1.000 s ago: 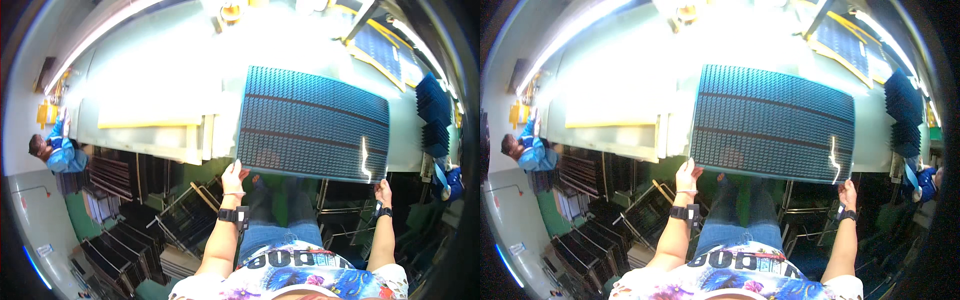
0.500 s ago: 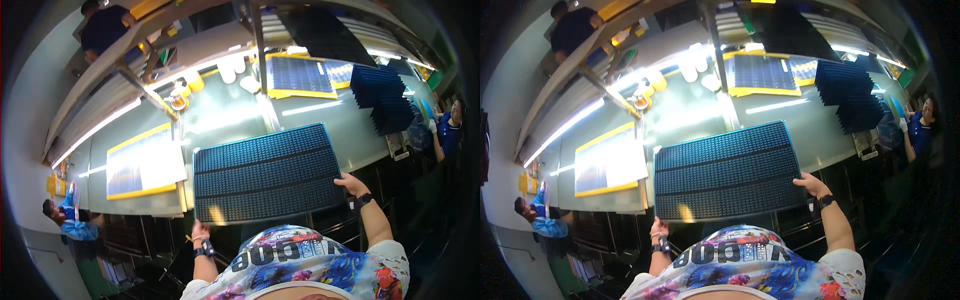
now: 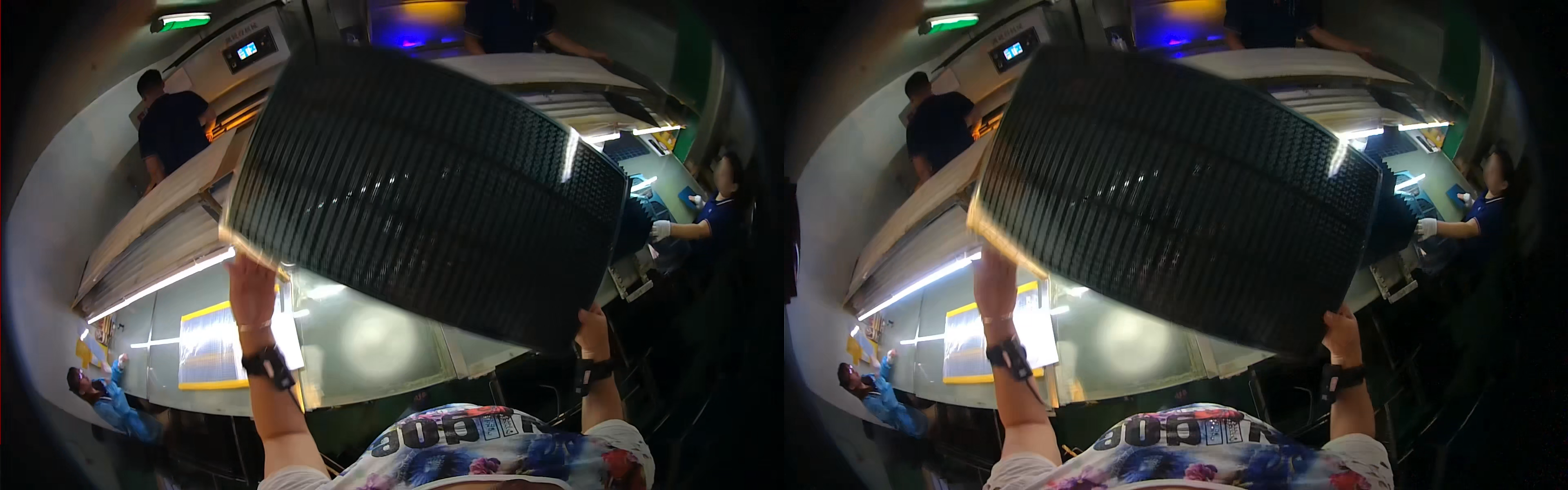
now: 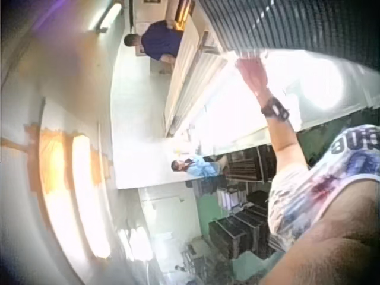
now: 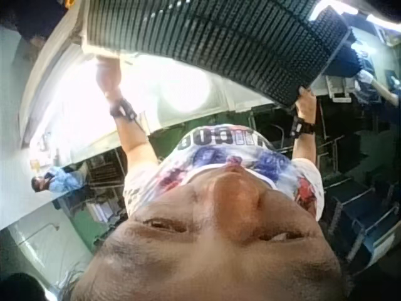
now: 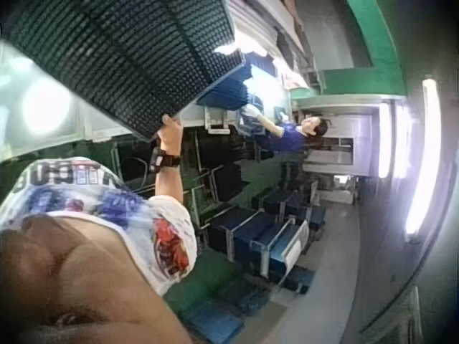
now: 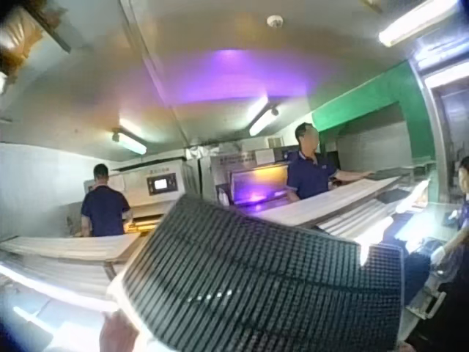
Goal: Inspecting and sorting electronic or metal grid panels and placing them into vertical storage racks.
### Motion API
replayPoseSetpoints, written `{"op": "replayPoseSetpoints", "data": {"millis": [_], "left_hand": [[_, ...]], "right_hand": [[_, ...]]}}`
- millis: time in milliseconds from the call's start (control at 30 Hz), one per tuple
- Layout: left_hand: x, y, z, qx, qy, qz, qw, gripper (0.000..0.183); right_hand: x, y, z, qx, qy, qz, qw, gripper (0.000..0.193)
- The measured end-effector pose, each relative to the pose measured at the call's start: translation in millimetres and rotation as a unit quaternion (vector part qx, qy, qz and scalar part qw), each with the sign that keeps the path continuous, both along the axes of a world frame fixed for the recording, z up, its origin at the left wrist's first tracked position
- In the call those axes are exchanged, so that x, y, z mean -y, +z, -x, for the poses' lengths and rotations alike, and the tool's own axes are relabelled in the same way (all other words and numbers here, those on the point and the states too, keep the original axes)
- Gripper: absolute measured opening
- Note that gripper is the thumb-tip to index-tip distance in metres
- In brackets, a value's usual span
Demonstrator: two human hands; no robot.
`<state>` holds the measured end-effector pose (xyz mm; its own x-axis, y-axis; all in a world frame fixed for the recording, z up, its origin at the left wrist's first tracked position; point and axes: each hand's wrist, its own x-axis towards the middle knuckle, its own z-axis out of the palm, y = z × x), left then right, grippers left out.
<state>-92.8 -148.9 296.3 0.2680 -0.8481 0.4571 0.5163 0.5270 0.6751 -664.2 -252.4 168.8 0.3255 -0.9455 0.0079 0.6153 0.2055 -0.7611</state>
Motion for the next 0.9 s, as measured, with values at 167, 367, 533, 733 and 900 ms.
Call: {"op": "replayPoseSetpoints", "data": {"millis": [167,367,533,733,900], "left_hand": [[88.3,9.9,123.2,0.121,-0.048,-0.111,0.985,0.03],[61.1,-136.0,173.8,0.287,-0.216,-0.318,0.878,0.036],[28.5,-150.0,169.6,0.269,-0.2,-0.399,0.854,0.038],[-41.1,-205.7,134.0,0.192,-0.125,-0.5,0.835,0.037],[-70.6,-241.4,131.3,0.092,-0.144,-0.579,0.797,0.031]], "right_hand": [[56.9,53.4,-63.2,0.132,-0.097,0.016,0.986,0.04],[124.9,163.5,-135.6,-0.245,-0.181,0.288,0.908,0.047],[261.9,165.3,-146.2,-0.056,-0.145,0.17,0.973,0.053],[208.2,147.4,-162.7,-0.18,0.213,0.169,0.945,0.051],[99.5,33.2,-123.7,-0.236,0.367,0.152,0.887,0.036]]}}
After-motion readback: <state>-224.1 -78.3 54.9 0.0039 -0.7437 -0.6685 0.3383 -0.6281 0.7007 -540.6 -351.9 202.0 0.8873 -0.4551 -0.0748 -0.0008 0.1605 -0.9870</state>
